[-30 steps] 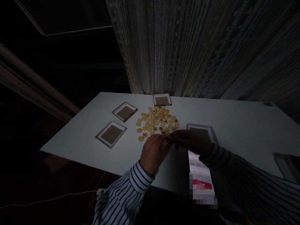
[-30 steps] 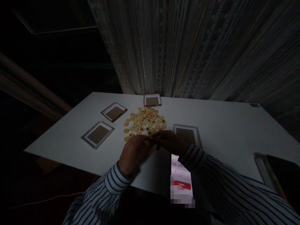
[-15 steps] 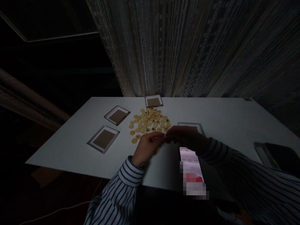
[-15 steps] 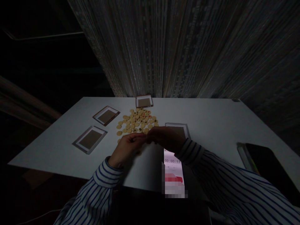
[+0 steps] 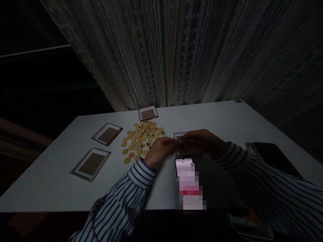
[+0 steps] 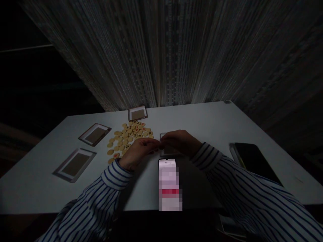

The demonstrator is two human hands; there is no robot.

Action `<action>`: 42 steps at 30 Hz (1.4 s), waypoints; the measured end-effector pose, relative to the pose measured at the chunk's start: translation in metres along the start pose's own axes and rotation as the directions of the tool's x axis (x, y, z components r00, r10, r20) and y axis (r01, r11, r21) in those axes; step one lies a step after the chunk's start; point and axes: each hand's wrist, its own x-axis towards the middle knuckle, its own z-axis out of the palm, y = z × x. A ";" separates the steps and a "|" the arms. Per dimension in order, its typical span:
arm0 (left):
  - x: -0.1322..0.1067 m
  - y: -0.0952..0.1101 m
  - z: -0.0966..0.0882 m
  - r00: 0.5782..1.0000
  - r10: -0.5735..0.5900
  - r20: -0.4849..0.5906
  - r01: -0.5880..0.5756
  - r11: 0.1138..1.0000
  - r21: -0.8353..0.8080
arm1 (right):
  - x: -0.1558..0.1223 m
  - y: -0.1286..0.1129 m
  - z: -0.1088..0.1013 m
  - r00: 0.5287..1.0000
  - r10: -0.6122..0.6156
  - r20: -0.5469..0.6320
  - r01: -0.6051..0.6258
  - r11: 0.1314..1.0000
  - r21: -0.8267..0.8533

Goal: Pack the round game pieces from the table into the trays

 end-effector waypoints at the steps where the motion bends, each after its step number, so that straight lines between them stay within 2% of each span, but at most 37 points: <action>1: 0.005 -0.001 0.004 1.000 0.005 0.015 -0.006 0.999 0.041 | -0.003 0.006 -0.003 0.999 0.017 -0.040 -0.019 0.999 -0.047; 4: 0.019 -0.006 0.014 0.993 0.061 0.105 -0.085 0.967 0.242 | -0.014 0.026 -0.011 0.992 0.019 -0.128 -0.035 0.992 -0.122; 7: 0.029 -0.012 0.021 0.977 0.106 0.183 -0.180 0.869 0.461 | -0.025 0.041 -0.015 0.988 0.004 -0.157 -0.029 0.987 -0.158; 11: 0.037 -0.014 0.027 0.982 0.093 0.165 -0.180 0.726 0.664 | -0.035 0.049 -0.017 0.981 0.011 -0.193 -0.047 0.981 -0.186; 18: 0.039 -0.014 0.033 0.984 0.042 0.174 -0.168 0.555 0.814 | -0.037 0.054 -0.015 0.975 0.035 -0.220 -0.080 0.977 -0.196; 22: 0.038 -0.015 0.034 0.981 0.046 0.190 -0.192 0.400 0.896 | -0.037 0.057 -0.013 0.975 0.049 -0.218 -0.096 0.973 -0.211; 25: 0.039 -0.016 0.033 0.972 0.045 0.229 -0.231 0.320 0.919 | -0.038 0.057 -0.011 0.975 0.070 -0.213 -0.119 0.967 -0.226; 30: 0.038 -0.016 0.034 0.960 0.065 0.272 -0.279 0.269 0.922 | -0.038 0.057 -0.009 0.976 0.121 -0.182 -0.169 0.946 -0.277; 35: 0.037 -0.015 0.034 0.963 0.029 0.268 -0.264 0.299 0.917 | -0.038 0.058 -0.007 0.971 0.175 -0.162 -0.220 0.919 -0.327; 42: 0.037 -0.015 0.035 0.965 0.018 0.260 -0.253 0.310 0.917 | -0.037 0.061 -0.005 0.970 0.162 -0.183 -0.217 0.917 -0.336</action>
